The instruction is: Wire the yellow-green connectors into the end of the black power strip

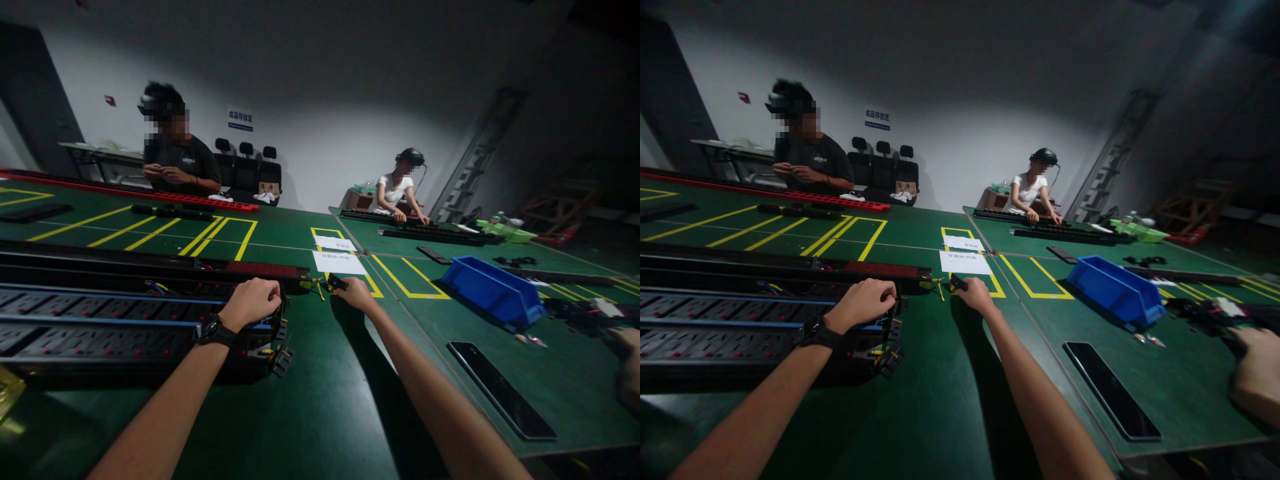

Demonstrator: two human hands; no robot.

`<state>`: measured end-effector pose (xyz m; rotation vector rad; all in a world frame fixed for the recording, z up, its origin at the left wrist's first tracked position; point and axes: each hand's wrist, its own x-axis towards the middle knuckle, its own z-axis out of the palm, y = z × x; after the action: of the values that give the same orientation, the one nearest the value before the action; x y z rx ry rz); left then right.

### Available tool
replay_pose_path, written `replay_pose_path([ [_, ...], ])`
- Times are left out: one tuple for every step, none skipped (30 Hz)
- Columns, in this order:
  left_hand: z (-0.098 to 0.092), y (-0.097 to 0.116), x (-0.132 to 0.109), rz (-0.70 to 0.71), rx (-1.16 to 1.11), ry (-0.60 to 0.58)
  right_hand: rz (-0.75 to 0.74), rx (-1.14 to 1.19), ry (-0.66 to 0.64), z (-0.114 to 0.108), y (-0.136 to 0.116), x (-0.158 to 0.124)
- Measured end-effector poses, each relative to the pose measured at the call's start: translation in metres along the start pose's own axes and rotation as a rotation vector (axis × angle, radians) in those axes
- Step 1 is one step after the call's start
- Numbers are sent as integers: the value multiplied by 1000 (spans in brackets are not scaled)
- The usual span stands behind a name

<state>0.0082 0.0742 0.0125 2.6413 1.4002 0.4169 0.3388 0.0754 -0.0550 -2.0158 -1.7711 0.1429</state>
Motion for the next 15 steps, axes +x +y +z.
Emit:
replay_pose_path([
  [0, 0, 0, -4, 0, 1, 13, -1, 13, 5, -4, 6],
  [0, 0, 0, -8, 0, 0, 29, 1, 29, 10, -8, 10],
  [0, 0, 0, -12, 0, 0, 50, 3, 50, 15, -11, 13],
  [1, 0, 1, -14, 1, -1, 73, 4, 74, 19, -15, 14],
  [1, 0, 1, -12, 2, -4, 95, 6, 96, 23, -17, 15],
  [1, 0, 1, -9, 3, -8, 117, 9, 116, 27, -19, 14],
  [0, 0, 1, -6, 4, -11, 134, 11, 132, 29, -21, 13],
  [0, 0, 1, -4, 6, -15, 147, 14, 142, 31, -22, 12],
  [0, 0, 0, -5, 8, -17, 155, 18, 148, 32, -22, 10],
  [-1, 1, 0, -8, 10, -19, 158, 21, 153, 32, -22, 9],
  [-1, 1, 0, -12, 13, -20, 158, 25, 158, 32, -22, 7],
  [-2, 2, 0, -17, 16, -20, 154, 28, 162, 31, -22, 6],
  [-2, 2, 0, -21, 19, -21, 146, 31, 166, 30, -22, 5],
  [-3, 3, 1, -24, 22, -23, 136, 34, 170, 30, -22, 4],
  [-3, 3, 1, -26, 24, -25, 125, 36, 174, 29, -23, 3],
])
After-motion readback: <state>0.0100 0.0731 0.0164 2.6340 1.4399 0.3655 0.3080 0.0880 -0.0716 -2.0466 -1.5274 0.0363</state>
